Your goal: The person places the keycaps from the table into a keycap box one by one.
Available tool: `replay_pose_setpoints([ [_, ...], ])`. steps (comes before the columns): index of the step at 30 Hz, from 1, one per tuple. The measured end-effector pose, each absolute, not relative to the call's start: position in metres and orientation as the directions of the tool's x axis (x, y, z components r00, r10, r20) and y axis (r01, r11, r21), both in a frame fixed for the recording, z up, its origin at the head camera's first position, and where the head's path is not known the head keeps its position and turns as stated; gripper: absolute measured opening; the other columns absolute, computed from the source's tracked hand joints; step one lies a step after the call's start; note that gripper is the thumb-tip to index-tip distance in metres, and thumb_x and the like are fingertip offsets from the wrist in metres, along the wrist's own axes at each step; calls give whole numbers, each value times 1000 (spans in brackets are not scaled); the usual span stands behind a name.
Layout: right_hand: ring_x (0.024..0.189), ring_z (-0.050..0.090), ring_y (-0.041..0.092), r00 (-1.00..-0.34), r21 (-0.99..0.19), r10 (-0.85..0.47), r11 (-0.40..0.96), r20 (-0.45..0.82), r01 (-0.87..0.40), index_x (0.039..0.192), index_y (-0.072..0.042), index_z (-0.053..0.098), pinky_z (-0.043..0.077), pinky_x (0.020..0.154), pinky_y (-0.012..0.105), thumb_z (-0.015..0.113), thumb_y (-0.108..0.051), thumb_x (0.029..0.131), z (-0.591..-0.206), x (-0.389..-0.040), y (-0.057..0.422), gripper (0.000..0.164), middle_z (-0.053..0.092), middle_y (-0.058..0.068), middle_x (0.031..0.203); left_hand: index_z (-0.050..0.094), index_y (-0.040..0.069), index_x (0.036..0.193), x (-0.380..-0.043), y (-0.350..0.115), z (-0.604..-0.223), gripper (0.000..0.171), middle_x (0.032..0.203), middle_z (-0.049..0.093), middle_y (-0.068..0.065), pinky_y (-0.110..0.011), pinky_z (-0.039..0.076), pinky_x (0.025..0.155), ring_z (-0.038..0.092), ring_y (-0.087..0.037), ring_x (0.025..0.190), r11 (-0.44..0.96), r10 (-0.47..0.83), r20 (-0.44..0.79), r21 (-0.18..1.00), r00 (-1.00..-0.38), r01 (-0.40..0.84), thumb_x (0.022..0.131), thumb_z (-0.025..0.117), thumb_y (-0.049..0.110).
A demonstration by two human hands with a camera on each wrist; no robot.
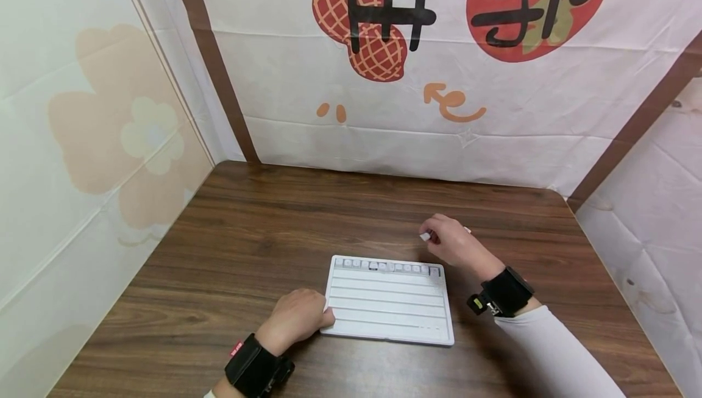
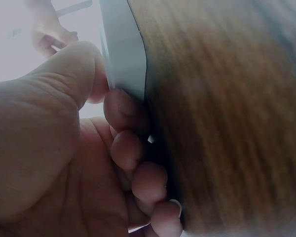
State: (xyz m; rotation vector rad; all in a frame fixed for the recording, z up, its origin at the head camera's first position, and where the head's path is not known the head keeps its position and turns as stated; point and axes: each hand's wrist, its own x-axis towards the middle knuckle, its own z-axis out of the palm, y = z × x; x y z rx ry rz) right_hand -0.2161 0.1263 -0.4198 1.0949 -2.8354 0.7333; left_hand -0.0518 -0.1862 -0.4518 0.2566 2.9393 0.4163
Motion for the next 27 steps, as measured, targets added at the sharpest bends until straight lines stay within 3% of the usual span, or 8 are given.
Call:
replay_pose_setpoints([
  [10, 82, 58, 12, -660, -400, -730, 558, 179, -727, 108, -2, 72, 51, 70, 25, 68, -7, 93, -414, -192, 65, 17, 61, 6, 101, 45, 13, 54, -51, -186, -450, 29, 62, 49, -2, -42, 43, 54, 46, -21, 59, 945, 196, -123, 290, -973, 154, 78, 60, 21],
  [19, 73, 53, 9, -596, -383, -793, 514, 129, -767, 101, -5, 71, 46, 63, 22, 71, -9, 90, -419, -165, 8, 12, 60, 2, 90, 46, 14, 55, -51, -187, -452, 29, 62, 51, -1, -44, 44, 55, 48, -22, 60, 947, 199, -127, 279, -972, 158, 78, 61, 22],
  [27, 79, 62, 12, -578, -291, -798, 520, 169, -803, 94, -9, 71, 50, 70, 24, 74, -13, 88, -425, -150, -23, 8, 65, 0, 88, 48, 14, 56, -51, -187, -451, 28, 63, 52, -2, -46, 47, 57, 53, -24, 61, 950, 193, -116, 272, -974, 156, 78, 61, 24],
])
